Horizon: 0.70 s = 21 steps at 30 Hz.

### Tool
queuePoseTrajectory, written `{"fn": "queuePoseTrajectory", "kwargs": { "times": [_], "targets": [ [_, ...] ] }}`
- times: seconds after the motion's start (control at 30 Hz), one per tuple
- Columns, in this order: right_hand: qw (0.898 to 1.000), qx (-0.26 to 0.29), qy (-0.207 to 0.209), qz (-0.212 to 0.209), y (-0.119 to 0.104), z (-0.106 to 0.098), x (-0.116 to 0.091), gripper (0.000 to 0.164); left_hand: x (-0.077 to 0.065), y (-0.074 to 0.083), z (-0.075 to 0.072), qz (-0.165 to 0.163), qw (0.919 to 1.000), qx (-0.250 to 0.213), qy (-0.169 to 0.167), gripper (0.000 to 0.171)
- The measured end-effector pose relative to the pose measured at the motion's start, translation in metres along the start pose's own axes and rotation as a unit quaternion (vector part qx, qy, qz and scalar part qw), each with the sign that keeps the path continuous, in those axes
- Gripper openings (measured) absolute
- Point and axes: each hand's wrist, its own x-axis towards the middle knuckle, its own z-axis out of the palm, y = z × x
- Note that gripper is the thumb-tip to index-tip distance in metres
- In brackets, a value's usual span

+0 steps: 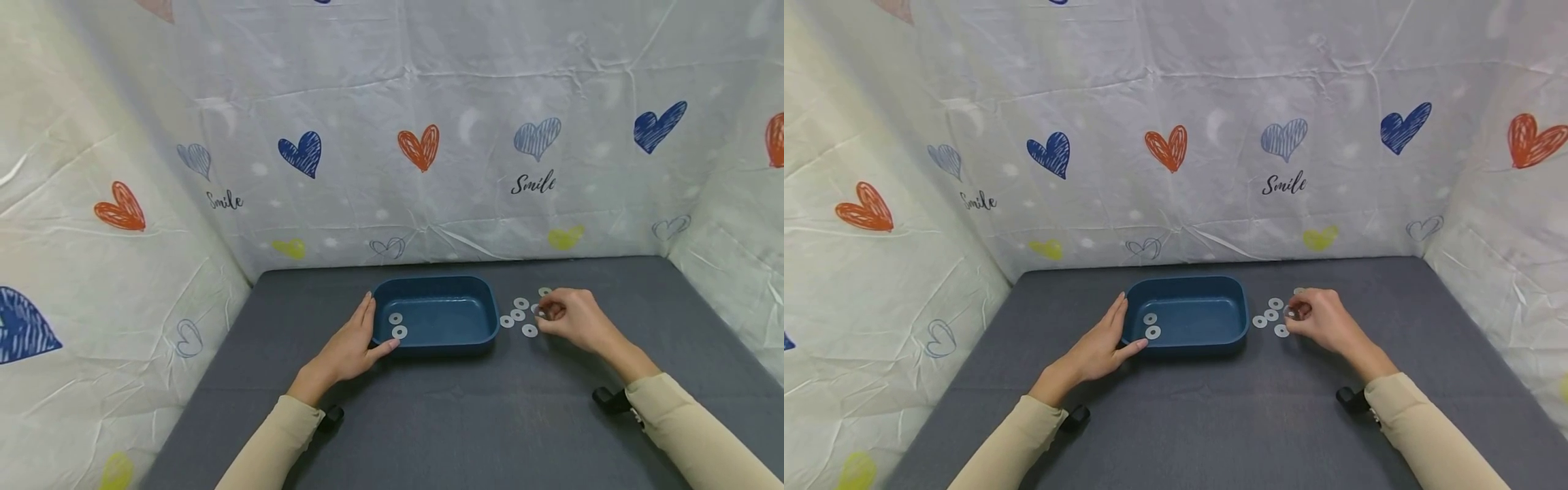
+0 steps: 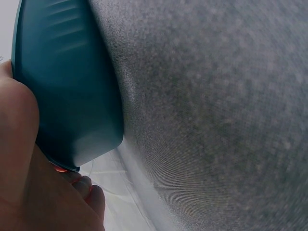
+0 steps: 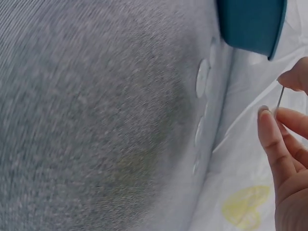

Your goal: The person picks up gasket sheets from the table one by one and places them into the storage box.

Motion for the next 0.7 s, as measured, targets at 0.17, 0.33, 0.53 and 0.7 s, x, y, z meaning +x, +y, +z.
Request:
{"fn": "queuePoseTrajectory", "kwargs": {
  "times": [0.17,0.33,0.53,0.7],
  "targets": [
    [1.000,0.003,0.021,-0.018,-0.004,0.002,-0.001,0.015,0.000,0.000,0.000,0.000,1.0000,0.003,-0.002,0.106],
    [0.999,0.007,0.030,-0.040,-0.009,0.002,0.002,0.015,-0.001,0.000,0.001,-0.001,1.0000,0.003,-0.004,0.107],
    [0.998,0.015,0.034,-0.048,-0.016,0.002,0.007,0.015,0.000,-0.001,0.001,-0.002,1.0000,0.004,-0.005,0.107],
    [0.997,0.021,0.037,-0.059,-0.023,0.002,0.013,0.016,0.000,0.000,0.000,-0.002,1.0000,0.005,-0.006,0.106]
  ]
}}
